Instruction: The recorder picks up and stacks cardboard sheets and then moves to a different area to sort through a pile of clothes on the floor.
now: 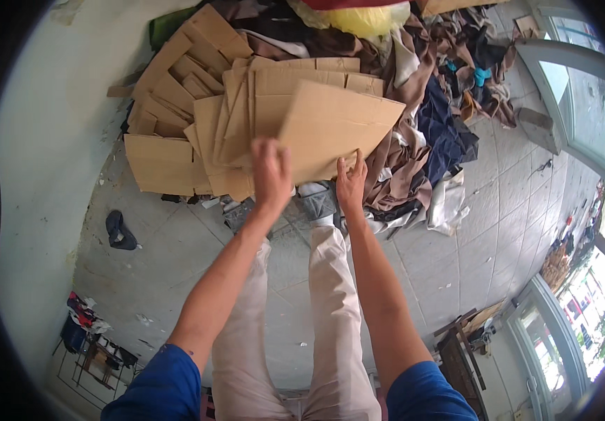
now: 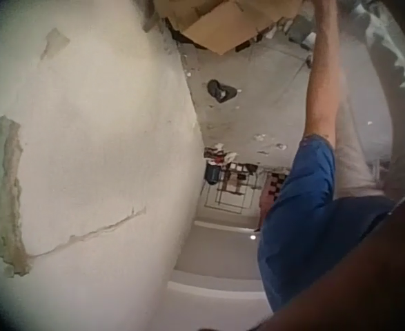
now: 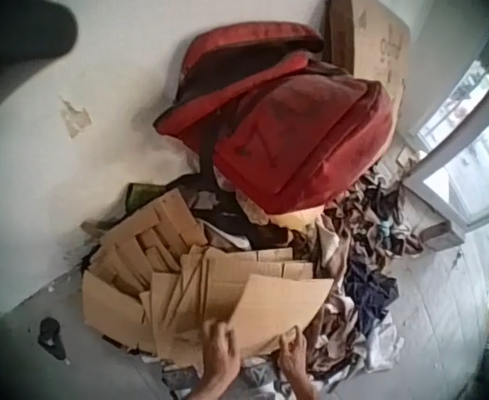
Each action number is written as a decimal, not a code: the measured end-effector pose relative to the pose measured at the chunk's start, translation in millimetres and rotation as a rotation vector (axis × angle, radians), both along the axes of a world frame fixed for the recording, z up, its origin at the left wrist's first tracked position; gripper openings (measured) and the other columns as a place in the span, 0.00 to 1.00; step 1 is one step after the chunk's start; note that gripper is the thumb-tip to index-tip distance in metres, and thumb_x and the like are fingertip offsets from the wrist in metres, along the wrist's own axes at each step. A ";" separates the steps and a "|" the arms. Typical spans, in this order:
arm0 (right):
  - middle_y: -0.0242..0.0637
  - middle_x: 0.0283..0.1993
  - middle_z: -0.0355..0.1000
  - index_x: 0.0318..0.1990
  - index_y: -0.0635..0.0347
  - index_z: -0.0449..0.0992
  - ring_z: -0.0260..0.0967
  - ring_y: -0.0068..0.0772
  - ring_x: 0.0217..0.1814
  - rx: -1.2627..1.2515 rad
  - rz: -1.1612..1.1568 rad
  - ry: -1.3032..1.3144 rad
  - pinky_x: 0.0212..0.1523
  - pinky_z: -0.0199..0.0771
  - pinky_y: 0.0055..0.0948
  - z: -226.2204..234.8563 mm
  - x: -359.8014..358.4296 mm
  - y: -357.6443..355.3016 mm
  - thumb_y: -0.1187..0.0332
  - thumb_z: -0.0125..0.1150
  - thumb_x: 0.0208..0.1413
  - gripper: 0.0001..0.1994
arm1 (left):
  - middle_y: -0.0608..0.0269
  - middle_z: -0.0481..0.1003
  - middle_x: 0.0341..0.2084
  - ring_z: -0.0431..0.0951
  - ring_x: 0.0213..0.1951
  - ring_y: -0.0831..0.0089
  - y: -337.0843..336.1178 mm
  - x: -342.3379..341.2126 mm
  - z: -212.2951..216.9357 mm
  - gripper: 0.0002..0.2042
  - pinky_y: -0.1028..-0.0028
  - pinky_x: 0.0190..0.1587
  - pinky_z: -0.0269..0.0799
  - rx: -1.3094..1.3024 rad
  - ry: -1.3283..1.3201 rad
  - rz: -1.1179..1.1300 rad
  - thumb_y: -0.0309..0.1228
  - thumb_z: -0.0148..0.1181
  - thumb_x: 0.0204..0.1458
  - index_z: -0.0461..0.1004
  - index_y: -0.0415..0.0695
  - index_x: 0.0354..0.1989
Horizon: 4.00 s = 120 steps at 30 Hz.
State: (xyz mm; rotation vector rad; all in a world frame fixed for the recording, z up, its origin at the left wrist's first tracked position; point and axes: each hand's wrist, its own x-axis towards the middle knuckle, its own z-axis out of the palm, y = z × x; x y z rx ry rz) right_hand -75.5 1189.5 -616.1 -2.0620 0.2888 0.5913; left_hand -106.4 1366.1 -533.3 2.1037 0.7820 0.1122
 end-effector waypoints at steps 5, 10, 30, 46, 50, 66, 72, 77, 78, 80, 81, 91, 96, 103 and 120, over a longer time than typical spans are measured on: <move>0.58 0.64 0.46 0.63 0.58 0.53 0.43 0.55 0.67 -0.176 0.229 -0.077 0.64 0.48 0.40 -14.5 15.2 -30.4 0.52 0.52 0.55 0.32 | 0.40 0.61 0.48 0.63 0.49 0.45 29.9 21.8 -34.4 0.09 0.53 0.51 0.59 0.328 0.089 0.204 0.28 0.49 0.50 0.63 0.35 0.37; 0.56 0.62 0.52 0.63 0.59 0.54 0.49 0.50 0.65 -0.086 0.188 0.035 0.62 0.52 0.37 -43.0 47.0 -41.0 0.51 0.51 0.56 0.32 | 0.41 0.63 0.44 0.65 0.46 0.44 -13.6 19.4 -1.9 0.20 0.51 0.46 0.61 0.160 0.135 0.041 0.37 0.57 0.45 0.62 0.38 0.42; 0.57 0.59 0.59 0.64 0.69 0.44 0.58 0.46 0.62 -0.128 -0.025 0.232 0.59 0.57 0.31 -56.3 68.7 8.4 0.44 0.60 0.47 0.47 | 0.45 0.53 0.60 0.58 0.59 0.53 104.6 21.2 -33.1 0.35 0.62 0.61 0.52 0.001 0.050 -0.262 0.35 0.60 0.48 0.49 0.40 0.62; 0.38 0.47 0.69 0.54 0.68 0.61 0.67 0.28 0.47 0.343 -0.185 0.502 0.45 0.67 0.27 -36.8 59.9 -17.4 0.61 0.65 0.48 0.29 | 0.51 0.74 0.40 0.75 0.42 0.64 66.0 -15.8 7.7 0.25 0.70 0.44 0.69 -0.418 0.193 -0.002 0.36 0.67 0.42 0.65 0.35 0.45; 0.36 0.47 0.69 0.54 0.65 0.62 0.66 0.28 0.48 0.528 -0.182 0.473 0.47 0.65 0.26 22.1 40.7 -28.5 0.64 0.63 0.49 0.27 | 0.58 0.73 0.40 0.73 0.42 0.70 68.6 -54.8 63.0 0.26 0.71 0.45 0.68 -0.542 0.113 0.106 0.32 0.68 0.41 0.65 0.37 0.48; 0.37 0.47 0.71 0.51 0.65 0.67 0.68 0.28 0.48 0.523 0.647 0.640 0.49 0.69 0.29 557.3 39.2 22.7 0.67 0.65 0.48 0.23 | 0.58 0.65 0.54 0.61 0.59 0.63 76.5 -195.4 527.6 0.41 0.61 0.59 0.58 -1.012 -0.545 0.529 0.50 0.64 0.41 0.53 0.47 0.61; 0.41 0.53 0.66 0.59 0.63 0.59 0.65 0.31 0.54 0.572 0.843 0.705 0.53 0.66 0.32 627.7 -42.2 74.8 0.57 0.59 0.53 0.30 | 0.66 0.66 0.54 0.59 0.60 0.51 69.0 -308.1 560.5 0.23 0.49 0.61 0.49 -1.022 -1.230 0.546 0.49 0.42 0.56 0.61 0.53 0.57; 0.44 0.58 0.61 0.64 0.61 0.50 0.60 0.32 0.58 0.534 1.333 0.716 0.55 0.63 0.32 657.1 -88.7 154.2 0.50 0.52 0.55 0.35 | 0.68 0.71 0.44 0.59 0.59 0.53 38.9 -439.6 544.4 0.16 0.49 0.61 0.50 -1.098 -1.309 0.708 0.35 0.32 0.61 0.70 0.48 0.43; 0.44 0.58 0.60 0.64 0.60 0.50 0.60 0.33 0.57 0.492 1.339 0.624 0.55 0.62 0.32 662.5 -108.4 174.0 0.51 0.53 0.55 0.35 | 0.68 0.71 0.44 0.59 0.59 0.53 35.2 -463.9 542.5 0.16 0.49 0.61 0.50 -1.092 -1.330 0.681 0.35 0.32 0.61 0.70 0.48 0.43; 0.44 0.58 0.60 0.64 0.58 0.50 0.60 0.33 0.57 0.466 1.374 0.517 0.56 0.62 0.32 671.8 -155.5 206.9 0.53 0.55 0.54 0.35 | 0.55 0.70 0.49 0.65 0.55 0.64 25.9 -506.9 537.9 0.15 0.61 0.60 0.55 -1.032 -1.538 0.590 0.36 0.35 0.62 0.67 0.43 0.45; 0.43 0.58 0.60 0.64 0.56 0.51 0.60 0.34 0.56 0.575 1.376 0.505 0.56 0.62 0.32 674.3 -185.8 219.1 0.54 0.56 0.53 0.34 | 0.55 0.70 0.49 0.65 0.55 0.64 22.7 -531.2 537.1 0.15 0.61 0.60 0.55 -1.025 -1.567 0.560 0.36 0.35 0.62 0.67 0.43 0.45; 0.39 0.61 0.55 0.66 0.56 0.45 0.55 0.31 0.61 0.549 1.728 0.737 0.58 0.57 0.28 708.8 -452.3 269.2 0.64 0.57 0.53 0.35 | 0.64 0.65 0.30 0.66 0.52 0.56 -70.0 -735.5 583.3 0.08 0.57 0.59 0.59 -0.552 -1.771 1.369 0.20 0.52 0.44 0.61 0.46 0.29; 0.40 0.56 0.63 0.62 0.65 0.53 0.61 0.30 0.56 0.239 2.068 0.701 0.55 0.61 0.28 694.1 -505.2 300.0 0.68 0.60 0.51 0.32 | 0.64 0.67 0.34 0.68 0.51 0.59 -87.3 -768.1 566.7 0.13 0.59 0.58 0.61 -0.340 -1.919 1.467 0.21 0.55 0.41 0.66 0.47 0.37; 0.37 0.50 0.68 0.57 0.66 0.60 0.66 0.26 0.49 0.223 2.151 0.697 0.50 0.65 0.27 686.5 -596.5 309.1 0.68 0.60 0.51 0.26 | 0.55 0.68 0.49 0.70 0.49 0.64 -151.6 -772.7 576.2 0.33 0.68 0.50 0.68 -0.608 -1.081 2.063 0.27 0.61 0.43 0.55 0.41 0.60; 0.40 0.48 0.68 0.54 0.68 0.61 0.66 0.30 0.50 0.286 2.495 0.735 0.51 0.66 0.29 683.2 -965.2 466.6 0.66 0.68 0.44 0.31 | 0.54 0.69 0.47 0.72 0.47 0.65 -48.1 -985.4 606.9 0.28 0.69 0.49 0.69 -0.294 -1.346 2.409 0.28 0.61 0.45 0.59 0.38 0.55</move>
